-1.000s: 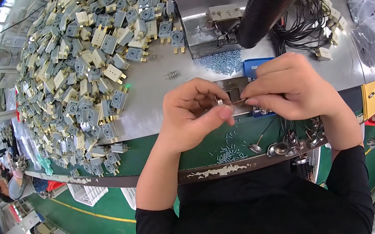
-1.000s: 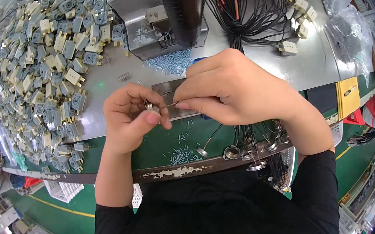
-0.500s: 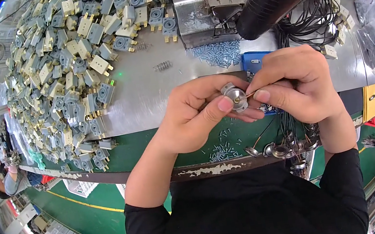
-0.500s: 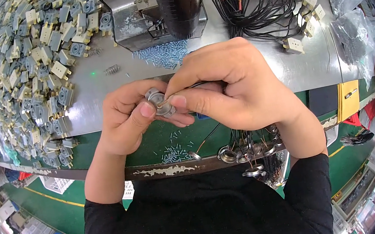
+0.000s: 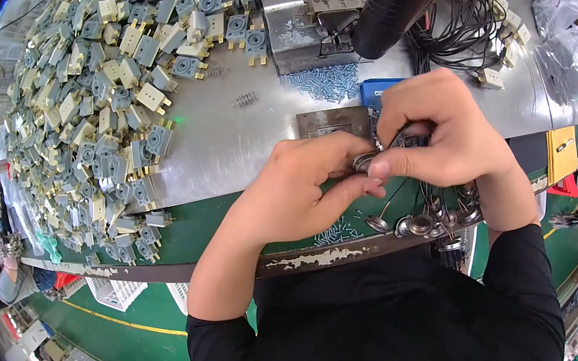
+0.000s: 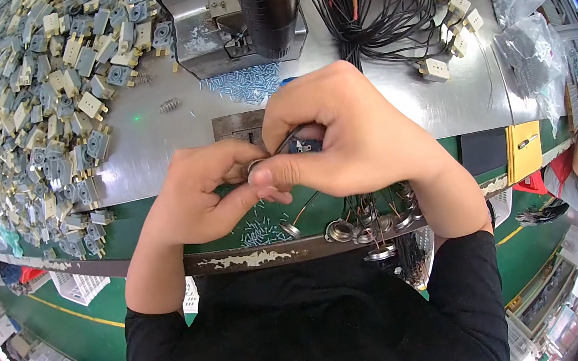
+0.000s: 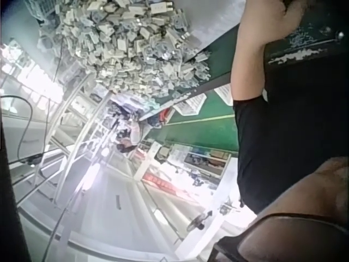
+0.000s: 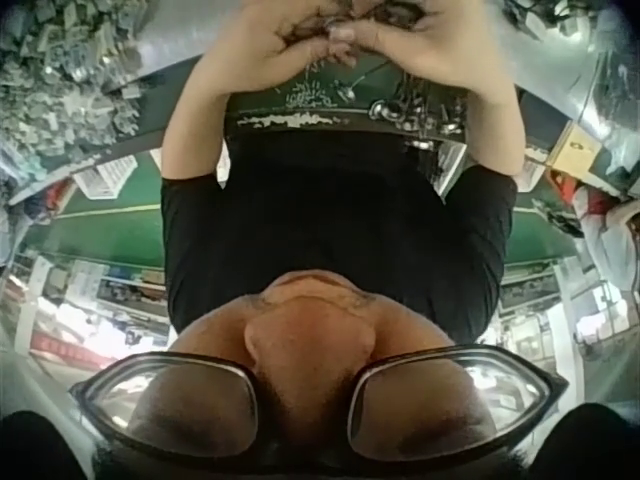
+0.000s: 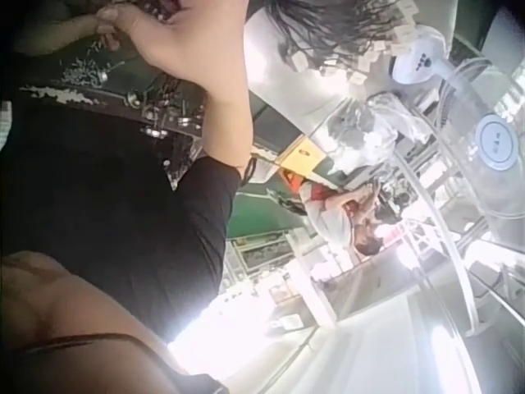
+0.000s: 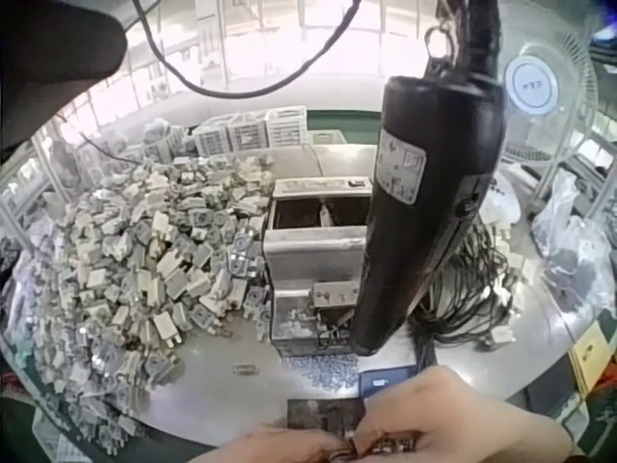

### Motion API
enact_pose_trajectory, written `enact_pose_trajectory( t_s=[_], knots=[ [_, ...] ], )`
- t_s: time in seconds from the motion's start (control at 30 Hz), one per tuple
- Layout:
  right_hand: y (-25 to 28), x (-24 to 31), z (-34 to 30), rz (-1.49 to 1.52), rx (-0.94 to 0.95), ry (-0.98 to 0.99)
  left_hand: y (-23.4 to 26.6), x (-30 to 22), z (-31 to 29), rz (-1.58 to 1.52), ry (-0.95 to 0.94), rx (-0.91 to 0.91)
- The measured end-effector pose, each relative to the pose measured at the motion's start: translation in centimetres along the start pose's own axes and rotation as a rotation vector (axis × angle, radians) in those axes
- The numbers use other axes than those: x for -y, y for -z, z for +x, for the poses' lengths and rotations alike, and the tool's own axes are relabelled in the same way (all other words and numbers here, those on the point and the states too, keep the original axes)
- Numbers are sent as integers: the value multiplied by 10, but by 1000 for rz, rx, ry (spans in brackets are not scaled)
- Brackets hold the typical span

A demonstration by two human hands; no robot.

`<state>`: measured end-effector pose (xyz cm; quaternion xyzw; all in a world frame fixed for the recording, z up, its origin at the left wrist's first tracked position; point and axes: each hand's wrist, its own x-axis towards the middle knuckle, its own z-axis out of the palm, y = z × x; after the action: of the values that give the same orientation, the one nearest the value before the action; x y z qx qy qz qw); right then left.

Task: Assembling electronic components and wiring onto a baseplate using an electric screwdriver.

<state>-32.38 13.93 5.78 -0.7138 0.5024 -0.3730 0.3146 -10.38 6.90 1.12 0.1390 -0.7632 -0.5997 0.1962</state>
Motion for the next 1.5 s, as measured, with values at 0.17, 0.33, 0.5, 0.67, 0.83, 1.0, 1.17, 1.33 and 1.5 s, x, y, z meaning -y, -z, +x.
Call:
enact_pose_trajectory(
  t_s=[0.17, 0.33, 0.5, 0.67, 0.83, 1.0, 1.17, 1.33, 1.5],
  knots=[
    [5, -1, 6, 433, 118, -405, -1, -3, -1, 265, -200, -60],
    [4, -1, 8, 520, 87, -418, -8, 5, -5, 146, -174, -90],
    [-1, -20, 3, 283, -58, -37, -9, 8, -11, -657, 69, -72],
    [0, -14, 1, -64, -45, 186, -1, 21, -10, -1085, 145, 28],
    [0, -6, -3, -7, 9, 103, -4, 18, -3, -978, 254, -191],
    [-1, -11, -3, 41, 14, 61, -11, 6, 2, -371, 140, -345],
    [-6, -8, 0, 55, 28, 10, 5, 2, 0, 380, -80, -325],
    [-3, -1, 1, 22, 22, 96, 5, 4, -3, -447, 101, -191],
    [7, -4, 0, 28, 55, 81, -6, 10, 1, -772, 119, -203]
  ],
)
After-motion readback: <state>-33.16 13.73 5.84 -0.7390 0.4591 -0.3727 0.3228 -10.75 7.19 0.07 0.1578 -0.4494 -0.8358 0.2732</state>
